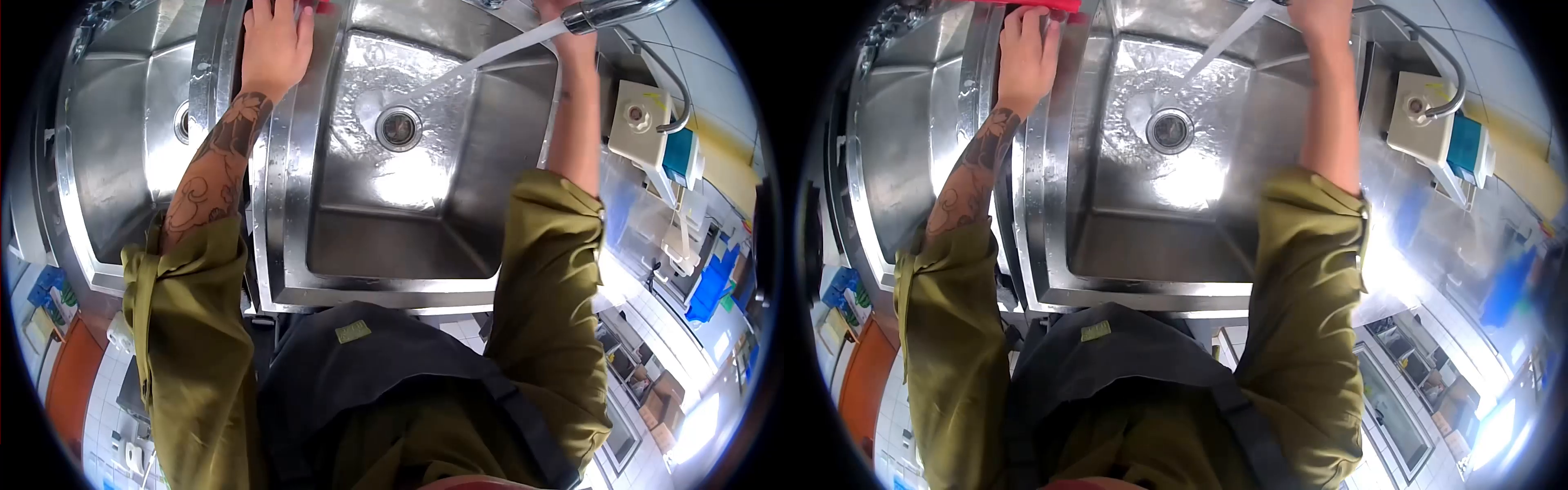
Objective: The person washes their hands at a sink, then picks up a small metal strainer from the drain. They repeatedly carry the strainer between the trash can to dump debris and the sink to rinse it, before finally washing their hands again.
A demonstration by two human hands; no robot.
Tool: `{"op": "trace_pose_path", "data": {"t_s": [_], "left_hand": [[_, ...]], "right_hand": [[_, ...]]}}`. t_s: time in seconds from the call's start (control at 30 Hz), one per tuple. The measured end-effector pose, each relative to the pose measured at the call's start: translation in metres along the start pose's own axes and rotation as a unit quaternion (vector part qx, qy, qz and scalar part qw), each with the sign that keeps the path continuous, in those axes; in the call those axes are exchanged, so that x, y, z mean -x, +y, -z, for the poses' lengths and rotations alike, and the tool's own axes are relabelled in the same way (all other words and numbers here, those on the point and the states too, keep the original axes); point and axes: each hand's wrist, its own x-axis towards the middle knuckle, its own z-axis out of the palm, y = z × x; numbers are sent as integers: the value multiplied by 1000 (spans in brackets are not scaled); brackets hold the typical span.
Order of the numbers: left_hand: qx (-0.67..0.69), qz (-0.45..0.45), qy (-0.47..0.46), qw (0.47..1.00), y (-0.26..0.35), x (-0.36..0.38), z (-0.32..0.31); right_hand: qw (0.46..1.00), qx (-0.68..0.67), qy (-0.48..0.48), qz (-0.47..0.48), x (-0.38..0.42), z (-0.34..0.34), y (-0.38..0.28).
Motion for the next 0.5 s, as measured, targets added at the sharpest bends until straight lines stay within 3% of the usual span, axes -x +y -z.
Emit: {"op": "trace_pose_path", "data": {"t_s": [0.1, 0.2, 0.23, 0.33, 0.4, 0.47, 0.5], "left_hand": [[-26, -5, 5, 1000, -3, 1, -3], [-31, -6, 8, 999, -3, 0, -3], [-35, -2, 4, 999, -2, 0, -3], [-45, -19, 12, 999, -1, -1, -2], [-62, -43, 13, 997, 0, -1, -1], [-85, -73, 4, 994, 3, -2, -1], [-85, -82, -19, 993, 4, -3, 2]], "right_hand": [[991, 49, -101, 69, -24, 18, 19], [975, 46, -202, -84, -42, 37, -22], [976, 77, -168, -116, -34, 42, -52], [987, 129, 65, 64, 8, 31, -67], [981, 174, 77, 30, 51, 10, -65], [999, 14, 30, 32, 91, -31, -66], [998, -41, -40, -34, 111, -56, -69]]}}
